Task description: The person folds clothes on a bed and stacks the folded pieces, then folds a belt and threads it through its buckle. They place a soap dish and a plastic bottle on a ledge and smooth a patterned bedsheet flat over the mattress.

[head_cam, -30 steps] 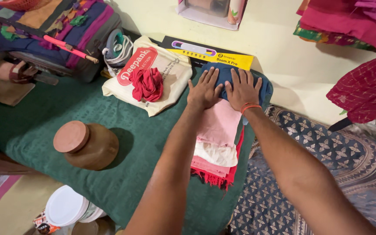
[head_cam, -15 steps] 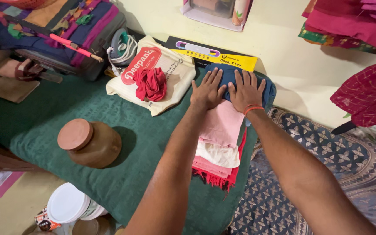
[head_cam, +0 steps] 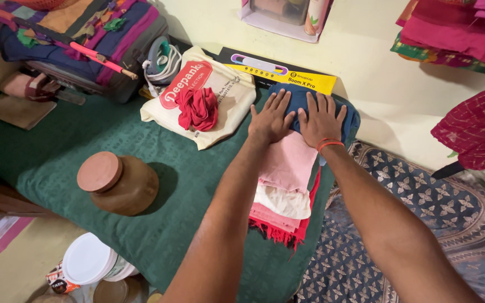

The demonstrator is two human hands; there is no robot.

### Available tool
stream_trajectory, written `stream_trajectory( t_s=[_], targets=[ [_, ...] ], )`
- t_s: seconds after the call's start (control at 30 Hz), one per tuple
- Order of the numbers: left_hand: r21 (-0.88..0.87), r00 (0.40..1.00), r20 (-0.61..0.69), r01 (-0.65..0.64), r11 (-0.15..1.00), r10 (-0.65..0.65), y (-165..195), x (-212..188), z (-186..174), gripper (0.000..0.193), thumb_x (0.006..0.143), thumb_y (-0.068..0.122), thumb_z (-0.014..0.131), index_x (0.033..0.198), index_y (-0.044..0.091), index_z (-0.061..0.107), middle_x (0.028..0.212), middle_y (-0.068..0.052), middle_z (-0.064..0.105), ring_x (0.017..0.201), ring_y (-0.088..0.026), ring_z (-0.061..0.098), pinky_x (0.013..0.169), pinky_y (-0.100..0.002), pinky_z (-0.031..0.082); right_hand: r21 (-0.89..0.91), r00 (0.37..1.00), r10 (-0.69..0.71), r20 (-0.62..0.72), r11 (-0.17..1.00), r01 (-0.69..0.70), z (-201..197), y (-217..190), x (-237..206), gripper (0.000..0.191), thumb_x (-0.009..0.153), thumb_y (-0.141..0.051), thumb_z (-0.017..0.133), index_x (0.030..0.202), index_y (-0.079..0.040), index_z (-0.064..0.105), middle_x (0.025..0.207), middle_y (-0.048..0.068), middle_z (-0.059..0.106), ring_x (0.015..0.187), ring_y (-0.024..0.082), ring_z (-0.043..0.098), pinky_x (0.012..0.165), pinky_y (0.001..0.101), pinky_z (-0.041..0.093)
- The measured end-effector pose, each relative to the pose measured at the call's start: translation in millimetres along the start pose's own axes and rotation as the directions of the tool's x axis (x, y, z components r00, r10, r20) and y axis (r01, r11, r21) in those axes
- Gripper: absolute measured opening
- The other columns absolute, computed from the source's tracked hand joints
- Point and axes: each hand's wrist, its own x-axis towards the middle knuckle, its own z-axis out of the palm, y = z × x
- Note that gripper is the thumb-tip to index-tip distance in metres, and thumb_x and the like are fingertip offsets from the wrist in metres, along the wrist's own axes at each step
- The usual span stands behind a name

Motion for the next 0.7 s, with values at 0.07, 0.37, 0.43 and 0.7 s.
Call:
stream_trajectory(
  t_s=[0.07,0.37,0.43,0.7],
  targets=[
    [0.008,1.000,0.009,0.006,1.000,-0.006,0.5,0.0,-1.2,0.069,0.101,0.051,0.041,0.163,0.026,0.021,0.172,0.005,0.016,0.158,-0.019,0.015,0.119,-0.073,0.014,0.000,1.000,-0.003,-0.011,1.000,0.003,1.3,0.4,-0.2,0.060,0.104,-0.046,0.048,0.155,-0.013,0.045,0.158,0.013,0.042,0.147,0.034,0.032,0.111,0.0760,0.019],
    [-0.021,1.000,-0.002,-0.002,1.000,0.002,2.9,-1.1,-5.1,0.070,0.101,0.050,0.042,0.163,0.024,0.021,0.172,0.003,0.017,0.158,-0.021,0.016,0.117,-0.075,0.014,-0.028,0.999,0.001,-0.054,1.000,-0.002,2.0,2.4,2.5,0.060,0.103,-0.047,0.048,0.154,-0.015,0.046,0.157,0.012,0.043,0.147,0.033,0.033,0.112,0.0746,0.020],
    [-0.030,1.000,-0.028,-0.012,0.999,0.011,2.8,-1.5,-4.0,0.070,0.101,0.050,0.042,0.163,0.024,0.022,0.172,0.002,0.017,0.158,-0.021,0.016,0.117,-0.075,0.015,-0.015,0.999,0.010,-0.045,1.000,-0.010,2.0,3.1,2.8,0.060,0.102,-0.047,0.048,0.153,-0.016,0.047,0.157,0.011,0.043,0.147,0.033,0.033,0.112,0.0745,0.020],
    [-0.039,0.998,-0.055,-0.021,0.999,0.019,1.2,0.3,0.4,0.070,0.101,0.050,0.043,0.162,0.023,0.024,0.171,0.001,0.019,0.157,-0.023,0.019,0.116,-0.076,0.016,-0.015,0.998,-0.005,-0.068,1.000,0.004,4.1,5.6,2.5,0.059,0.101,-0.047,0.049,0.152,-0.016,0.048,0.155,0.012,0.044,0.146,0.033,0.034,0.111,0.0738,0.020]
  ],
)
